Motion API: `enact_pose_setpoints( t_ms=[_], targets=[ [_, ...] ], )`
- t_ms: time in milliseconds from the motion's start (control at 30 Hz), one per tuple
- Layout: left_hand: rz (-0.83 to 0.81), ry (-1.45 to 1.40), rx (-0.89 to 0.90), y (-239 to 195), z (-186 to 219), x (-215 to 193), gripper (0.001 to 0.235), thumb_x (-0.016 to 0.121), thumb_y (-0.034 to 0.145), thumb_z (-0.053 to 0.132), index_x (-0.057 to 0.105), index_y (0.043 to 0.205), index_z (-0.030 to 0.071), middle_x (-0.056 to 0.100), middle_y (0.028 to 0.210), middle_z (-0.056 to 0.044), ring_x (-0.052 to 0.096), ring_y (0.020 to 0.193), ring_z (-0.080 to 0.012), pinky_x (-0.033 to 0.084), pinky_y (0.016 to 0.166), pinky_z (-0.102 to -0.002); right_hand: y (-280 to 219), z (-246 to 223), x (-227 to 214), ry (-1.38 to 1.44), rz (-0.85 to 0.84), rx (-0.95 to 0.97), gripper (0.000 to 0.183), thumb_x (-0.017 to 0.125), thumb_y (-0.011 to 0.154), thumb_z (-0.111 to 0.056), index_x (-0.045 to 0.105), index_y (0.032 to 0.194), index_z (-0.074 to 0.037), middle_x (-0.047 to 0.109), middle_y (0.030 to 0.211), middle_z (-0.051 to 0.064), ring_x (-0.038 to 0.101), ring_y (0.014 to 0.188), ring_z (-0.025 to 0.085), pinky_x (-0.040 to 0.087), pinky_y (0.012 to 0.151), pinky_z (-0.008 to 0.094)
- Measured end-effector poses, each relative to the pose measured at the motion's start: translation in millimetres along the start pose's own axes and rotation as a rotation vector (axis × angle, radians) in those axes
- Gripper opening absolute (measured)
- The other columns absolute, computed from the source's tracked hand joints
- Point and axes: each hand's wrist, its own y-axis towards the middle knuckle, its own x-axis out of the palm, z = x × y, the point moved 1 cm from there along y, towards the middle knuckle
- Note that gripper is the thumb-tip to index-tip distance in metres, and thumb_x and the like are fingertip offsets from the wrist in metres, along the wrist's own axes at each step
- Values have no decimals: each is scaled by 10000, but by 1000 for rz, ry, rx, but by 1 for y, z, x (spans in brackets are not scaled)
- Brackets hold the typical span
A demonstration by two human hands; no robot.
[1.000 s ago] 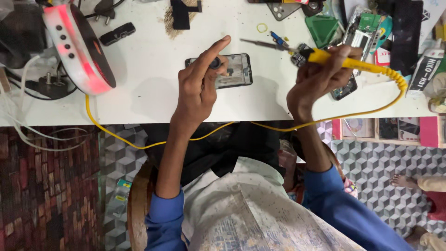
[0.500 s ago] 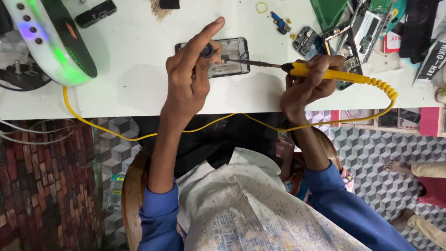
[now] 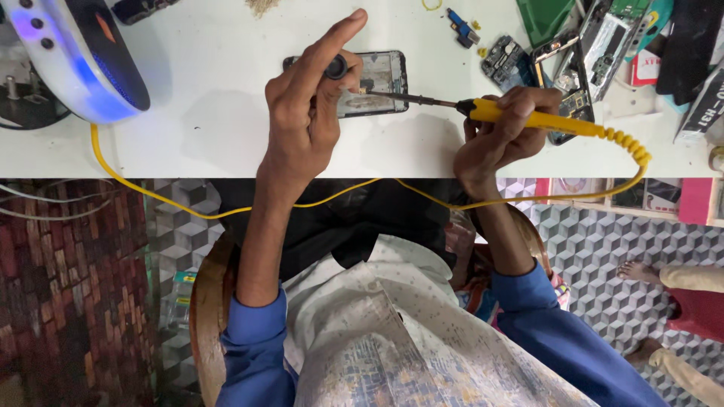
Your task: The person uses a soldering iron and tweezers to work on a small electronic component inside a disassembled mobile phone. They repeatedly apply heat and adjust the component with tweezers while the phone remains open on the workbench.
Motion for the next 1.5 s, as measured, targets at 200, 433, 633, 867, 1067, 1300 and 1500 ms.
enact_pose_setpoints(
  t_ms=[200, 433, 633, 867, 1067, 1300, 1500],
  targets=[
    [-1, -6, 19, 1, -4, 2, 342, 467, 1240, 190, 458, 1581, 170, 684, 926, -37, 653, 787, -78, 549, 734, -238, 0, 0, -1, -43, 2, 21, 438, 519, 1128, -392, 477, 913, -13, 483, 955, 54, 470, 631, 96, 371, 440, 225],
    [-20, -25, 6, -1, -5, 1, 349, 448, 1233, 123, 457, 1580, 166, 686, 942, -48, 618, 747, -71, 513, 695, -234, 2, -5, 3, -125, 10, -44, 480, 511, 1144, -403, 470, 863, -16, 478, 982, 60, 483, 673, 122, 387, 494, 277],
    [-18, -25, -6, 0, -2, 1, 340, 436, 1234, 177, 471, 1571, 157, 689, 953, -51, 621, 755, -83, 514, 711, -253, 1, -7, 3, -61, -12, 15, 459, 527, 1127, -413, 483, 913, -10, 486, 1003, 60, 491, 657, 108, 385, 409, 236],
    [-13, -22, 30, 3, -2, 0, 338, 440, 1241, 187, 453, 1579, 170, 717, 1035, -64, 654, 807, -86, 551, 748, -257, 0, -6, 2, -41, -3, 83, 433, 542, 1123, -394, 486, 945, -3, 497, 957, 64, 473, 572, 77, 352, 389, 224],
    [-12, -9, -4, -1, -2, 1, 338, 475, 1237, 147, 468, 1573, 186, 687, 948, -34, 636, 771, -72, 535, 720, -251, 2, -4, -1, -124, 29, -50, 426, 523, 1151, -378, 495, 904, -32, 491, 1021, 67, 510, 758, 131, 399, 549, 296],
    [-5, 4, -2, 0, -5, 3, 333, 465, 1230, 208, 477, 1563, 200, 695, 936, -18, 632, 739, -58, 523, 664, -228, 1, 0, -2, -59, -16, -49, 426, 534, 1120, -395, 478, 937, -14, 465, 1013, 63, 500, 723, 115, 408, 465, 241],
    [-10, 23, -16, 0, -3, 1, 332, 470, 1229, 225, 478, 1559, 196, 699, 928, -20, 607, 704, -61, 491, 646, -245, 1, 0, -1, -72, 19, -20, 428, 528, 1141, -407, 486, 926, -39, 468, 991, 62, 487, 724, 116, 380, 509, 251]
  ],
)
